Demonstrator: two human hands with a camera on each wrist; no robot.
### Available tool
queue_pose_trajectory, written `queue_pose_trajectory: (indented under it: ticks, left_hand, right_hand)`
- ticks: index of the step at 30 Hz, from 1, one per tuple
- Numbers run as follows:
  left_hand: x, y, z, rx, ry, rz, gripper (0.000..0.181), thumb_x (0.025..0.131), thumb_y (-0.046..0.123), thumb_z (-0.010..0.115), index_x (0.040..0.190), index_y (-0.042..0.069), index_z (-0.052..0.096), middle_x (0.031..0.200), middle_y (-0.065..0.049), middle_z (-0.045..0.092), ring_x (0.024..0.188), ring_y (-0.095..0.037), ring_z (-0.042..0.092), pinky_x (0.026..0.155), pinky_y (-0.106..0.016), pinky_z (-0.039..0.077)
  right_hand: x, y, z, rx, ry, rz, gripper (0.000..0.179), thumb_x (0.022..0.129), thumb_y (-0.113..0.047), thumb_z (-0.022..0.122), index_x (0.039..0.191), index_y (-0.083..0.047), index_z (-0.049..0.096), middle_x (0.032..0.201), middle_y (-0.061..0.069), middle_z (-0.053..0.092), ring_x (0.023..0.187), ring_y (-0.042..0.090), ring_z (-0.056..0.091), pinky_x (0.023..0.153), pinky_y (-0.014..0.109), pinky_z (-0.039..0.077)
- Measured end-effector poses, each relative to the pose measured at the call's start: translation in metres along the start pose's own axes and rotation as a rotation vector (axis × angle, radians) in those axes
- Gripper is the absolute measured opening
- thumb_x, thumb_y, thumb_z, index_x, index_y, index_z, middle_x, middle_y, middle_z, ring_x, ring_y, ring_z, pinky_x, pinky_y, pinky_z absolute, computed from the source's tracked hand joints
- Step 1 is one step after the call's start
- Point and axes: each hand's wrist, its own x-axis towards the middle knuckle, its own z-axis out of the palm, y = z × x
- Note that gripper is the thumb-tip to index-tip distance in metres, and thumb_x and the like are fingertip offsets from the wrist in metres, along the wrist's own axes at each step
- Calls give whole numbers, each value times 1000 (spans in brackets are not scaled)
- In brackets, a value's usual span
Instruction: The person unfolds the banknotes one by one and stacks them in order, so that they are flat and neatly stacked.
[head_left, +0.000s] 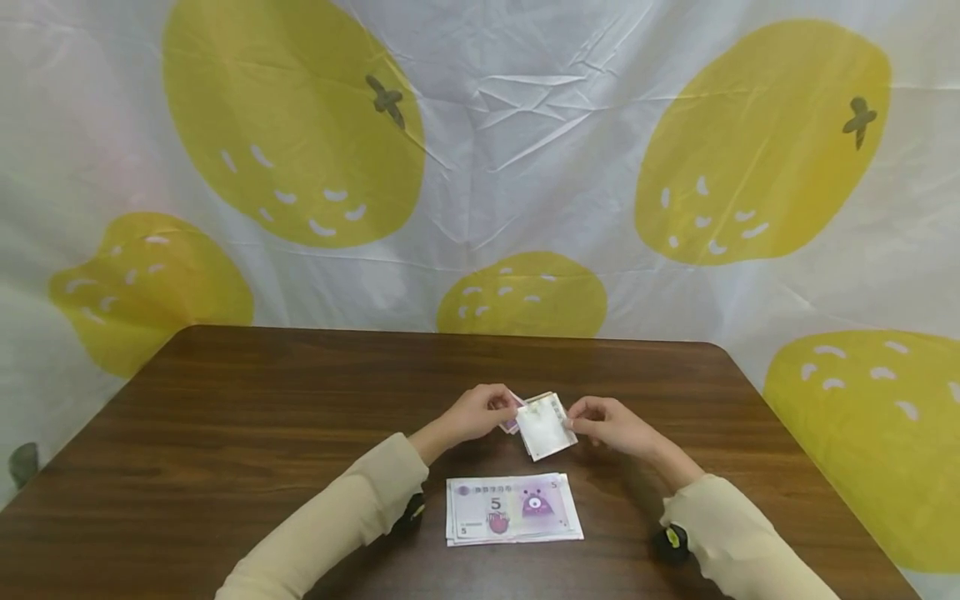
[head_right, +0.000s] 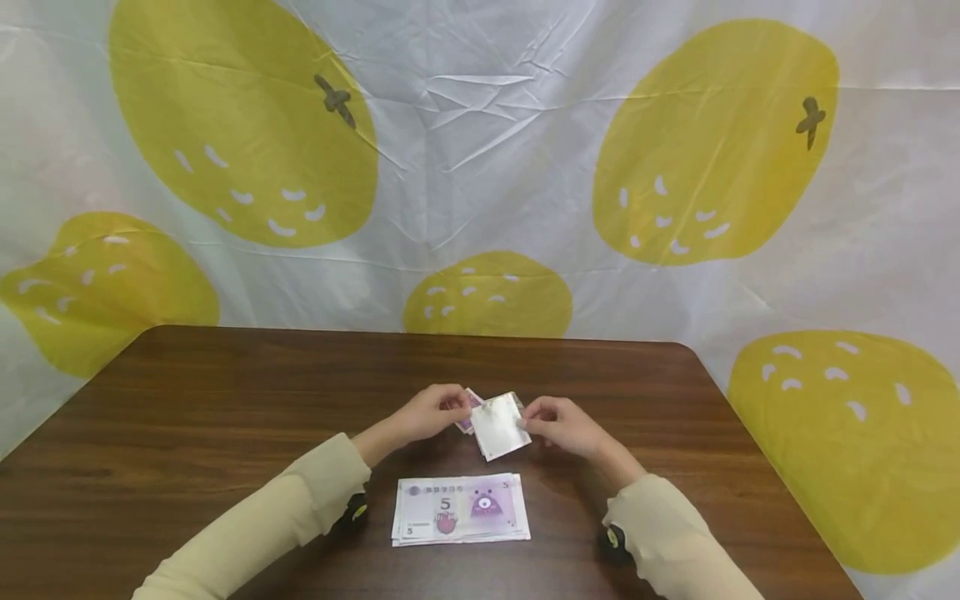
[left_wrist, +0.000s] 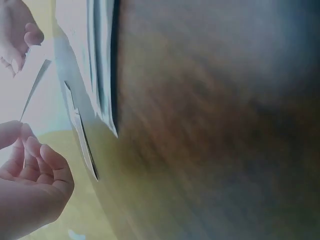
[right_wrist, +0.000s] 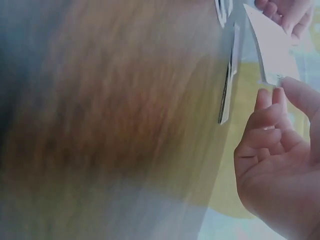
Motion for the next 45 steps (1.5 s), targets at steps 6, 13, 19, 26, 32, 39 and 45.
queue_pose_trajectory:
  ticks: [6, 13, 19, 26, 32, 39, 45]
  left_hand:
    - [-4, 1, 0, -146, 37, -9, 7, 82, 9, 59, 80, 3, 59, 72, 1, 53, 66, -11, 47, 57, -24, 38]
    - [-10, 0, -1, -294, 58, -64, 8, 84, 7, 58, 86, -1, 58, 72, -1, 51, 64, -17, 46, 50, -24, 38]
    - [-14, -1, -3, -311, 8, -116, 9, 84, 10, 58, 85, 1, 57, 71, -2, 50, 59, -12, 45, 51, -25, 39]
    - [-17, 0, -5, -224, -6, -14, 9, 82, 10, 60, 85, 1, 59, 71, 0, 53, 61, -12, 47, 51, -22, 40]
    - [-19, 5, -6, -89, 9, 135, 16, 79, 2, 58, 95, 1, 62, 79, -3, 57, 69, -13, 51, 62, -26, 44]
    - [-22, 6, -5, 5, -7, 223, 32, 75, 1, 65, 106, 2, 59, 80, -2, 56, 68, -12, 50, 60, -24, 43]
    - [-24, 7, -1, 80, 21, 300, 35, 73, 8, 70, 105, 4, 58, 81, -5, 51, 68, -22, 51, 56, -20, 41]
  right_hand:
    - [-3, -2, 3, 180, 13, 33, 26, 83, -9, 58, 103, 7, 51, 75, 5, 56, 52, 11, 43, 41, 22, 31]
    - [-7, -7, 6, 191, 28, 13, 27, 85, -13, 57, 100, 10, 56, 59, 1, 47, 50, 7, 40, 43, 20, 32]
    - [-10, -10, 10, 172, 48, 5, 24, 86, -14, 56, 94, 9, 58, 60, 2, 47, 51, 9, 41, 43, 20, 33]
    - [-11, -12, 11, 163, 27, -3, 23, 87, -14, 55, 92, 8, 58, 70, 14, 53, 53, 10, 42, 44, 20, 33]
    - [-10, -13, 12, 154, 26, -5, 23, 88, -16, 54, 90, 7, 58, 70, 14, 52, 52, 8, 42, 44, 20, 33]
    - [-9, -11, 14, 175, 52, 8, 24, 88, -17, 53, 84, 7, 56, 67, 10, 50, 51, 8, 41, 43, 20, 33]
    - [-9, -16, 17, 197, 75, 38, 24, 87, -18, 55, 85, 5, 57, 65, 7, 50, 51, 8, 39, 44, 21, 32]
